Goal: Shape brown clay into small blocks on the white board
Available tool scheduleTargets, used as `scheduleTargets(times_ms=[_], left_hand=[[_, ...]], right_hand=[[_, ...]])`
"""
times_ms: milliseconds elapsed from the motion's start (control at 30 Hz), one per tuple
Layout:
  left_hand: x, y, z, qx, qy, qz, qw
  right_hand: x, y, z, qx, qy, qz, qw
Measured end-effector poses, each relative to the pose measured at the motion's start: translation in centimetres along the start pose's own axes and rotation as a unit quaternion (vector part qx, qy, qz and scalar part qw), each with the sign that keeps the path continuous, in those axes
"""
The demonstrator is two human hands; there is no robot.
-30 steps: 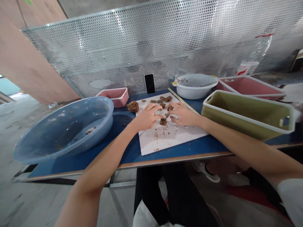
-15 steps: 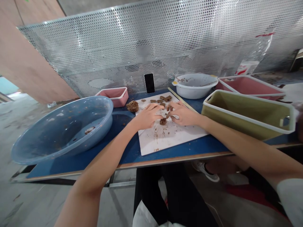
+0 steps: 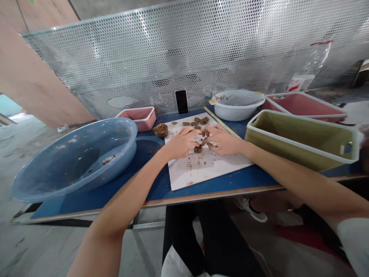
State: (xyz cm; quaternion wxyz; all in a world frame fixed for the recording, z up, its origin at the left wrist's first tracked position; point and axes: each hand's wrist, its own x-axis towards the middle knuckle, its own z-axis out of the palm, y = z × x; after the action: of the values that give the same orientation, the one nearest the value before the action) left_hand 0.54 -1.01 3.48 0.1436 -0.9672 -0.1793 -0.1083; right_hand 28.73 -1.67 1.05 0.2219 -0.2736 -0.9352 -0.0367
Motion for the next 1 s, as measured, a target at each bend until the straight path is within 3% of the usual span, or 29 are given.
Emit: scheduleTargets(times_ms=[633,833,1000], left_hand=[[0.07,0.06,0.15,-0.022,0.001,-0.023,1.000],[-0.08,0.00,0.68,-0.041,0.051,-0.041,0.997],[-0.25,0.10,0.84,-0.058,0.112,-0.105,0.986]], right_hand=[[0.01,-0.34,-0.25,0.010,-0.026,0.002,1.000],[-0.03,-0.19,0.02,0.041,0.011,0.034,0.999],[0.28,-0.10,0.64,0.046,0.042,0.072,0.995]])
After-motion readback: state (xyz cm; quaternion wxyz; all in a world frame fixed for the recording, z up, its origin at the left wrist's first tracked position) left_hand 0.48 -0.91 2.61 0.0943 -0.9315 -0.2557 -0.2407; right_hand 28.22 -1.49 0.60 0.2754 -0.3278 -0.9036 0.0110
